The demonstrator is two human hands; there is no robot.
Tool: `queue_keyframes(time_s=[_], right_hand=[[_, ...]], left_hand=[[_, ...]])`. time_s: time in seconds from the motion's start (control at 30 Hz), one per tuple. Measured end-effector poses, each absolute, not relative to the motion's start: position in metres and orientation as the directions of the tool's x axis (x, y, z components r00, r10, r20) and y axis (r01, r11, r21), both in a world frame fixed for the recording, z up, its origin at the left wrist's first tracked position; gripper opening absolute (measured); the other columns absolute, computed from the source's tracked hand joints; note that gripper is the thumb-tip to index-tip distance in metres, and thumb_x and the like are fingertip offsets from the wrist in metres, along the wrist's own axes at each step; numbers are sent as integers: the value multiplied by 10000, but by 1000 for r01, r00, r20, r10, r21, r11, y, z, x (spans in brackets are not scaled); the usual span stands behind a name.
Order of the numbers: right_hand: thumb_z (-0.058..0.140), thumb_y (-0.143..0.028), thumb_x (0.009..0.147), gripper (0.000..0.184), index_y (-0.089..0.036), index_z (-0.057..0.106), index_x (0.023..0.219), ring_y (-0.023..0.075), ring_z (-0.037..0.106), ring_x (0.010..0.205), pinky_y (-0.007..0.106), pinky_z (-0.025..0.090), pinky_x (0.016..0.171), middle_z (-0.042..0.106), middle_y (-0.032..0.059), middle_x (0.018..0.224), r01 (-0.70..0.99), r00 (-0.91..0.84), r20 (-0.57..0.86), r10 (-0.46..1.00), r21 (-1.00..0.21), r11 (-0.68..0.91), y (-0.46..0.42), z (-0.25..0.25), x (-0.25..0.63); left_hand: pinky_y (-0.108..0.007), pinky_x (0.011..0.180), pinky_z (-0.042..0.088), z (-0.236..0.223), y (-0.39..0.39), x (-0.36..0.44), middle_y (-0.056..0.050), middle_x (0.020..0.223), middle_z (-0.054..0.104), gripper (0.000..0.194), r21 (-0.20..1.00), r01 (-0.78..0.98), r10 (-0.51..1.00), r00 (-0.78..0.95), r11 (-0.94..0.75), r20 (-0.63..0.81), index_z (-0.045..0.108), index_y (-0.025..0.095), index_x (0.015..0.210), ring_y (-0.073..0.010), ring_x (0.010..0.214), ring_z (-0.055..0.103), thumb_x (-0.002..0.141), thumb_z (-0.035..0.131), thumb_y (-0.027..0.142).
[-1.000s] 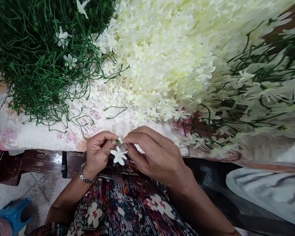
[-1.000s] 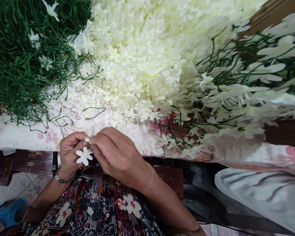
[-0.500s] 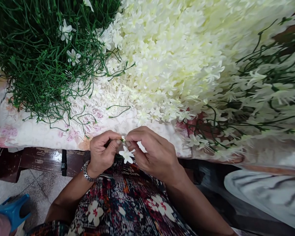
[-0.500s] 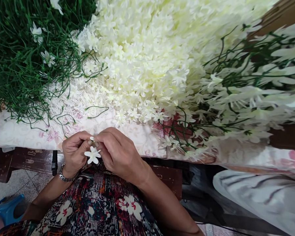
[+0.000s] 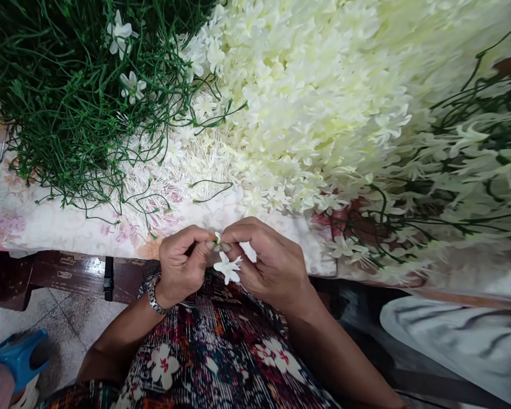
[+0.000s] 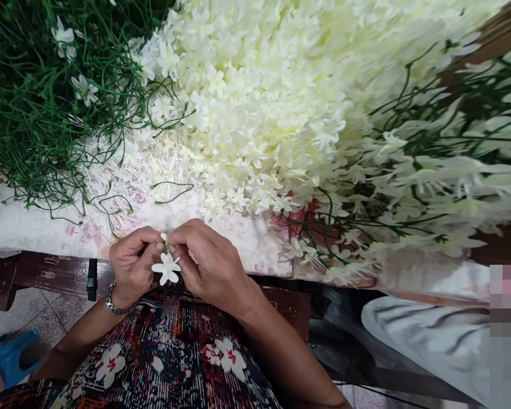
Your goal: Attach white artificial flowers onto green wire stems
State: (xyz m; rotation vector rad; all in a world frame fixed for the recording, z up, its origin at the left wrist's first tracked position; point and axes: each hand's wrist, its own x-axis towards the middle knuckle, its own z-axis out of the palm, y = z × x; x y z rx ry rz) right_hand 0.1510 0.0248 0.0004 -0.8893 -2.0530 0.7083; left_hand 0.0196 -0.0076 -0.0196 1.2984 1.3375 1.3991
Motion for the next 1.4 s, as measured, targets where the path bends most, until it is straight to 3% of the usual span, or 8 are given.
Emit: queue_keyframes(time_s=[0.27,0.5,0.83,1.13,1.4], right_hand=[[465,-34,733,132,-149,483,795,81,489,651,211,412,570,513,10,686,300,-465,378,801,-783,544,27,-3,150],[505,-57,733,124,-148,513,818,81,507,668,203,417,591,534,6,683,362,-441,368,818,-761,538,27,-1,152],[579,-131,703,249,-150,531,946,98,537,710,216,435,626,579,25,772,359,-467,352,811,-763,538,27,11,158],[555,-96,724,214,-169,533,924,84,549,708,196,438,628,599,2,751,407,-449,408,795,-699,589,25,6,155],[503,-125,765,206,-192,496,959,111,586,706,214,460,605,625,18,777,542,-532,419,736,-499,676,27,10,161]], left_hand=[[-165,466,366,-20,-7,20,24,571,532,81,975,139,969,-157,-171,192,563,148,667,-53,476,450,742,533,142],[-169,452,366,-18,-6,23,29,545,510,81,989,117,979,-172,-92,111,566,147,681,-56,460,441,751,530,165],[-196,490,401,-20,-7,18,9,590,555,66,1000,-25,984,-176,-18,14,586,160,739,-87,522,507,751,544,210],[-181,471,382,-19,-7,18,16,585,555,62,996,19,982,-166,-87,89,600,157,731,-65,489,475,747,543,175],[-193,494,374,-17,-7,18,1,623,562,73,993,51,982,-149,-109,116,601,154,728,-79,548,493,752,533,164]])
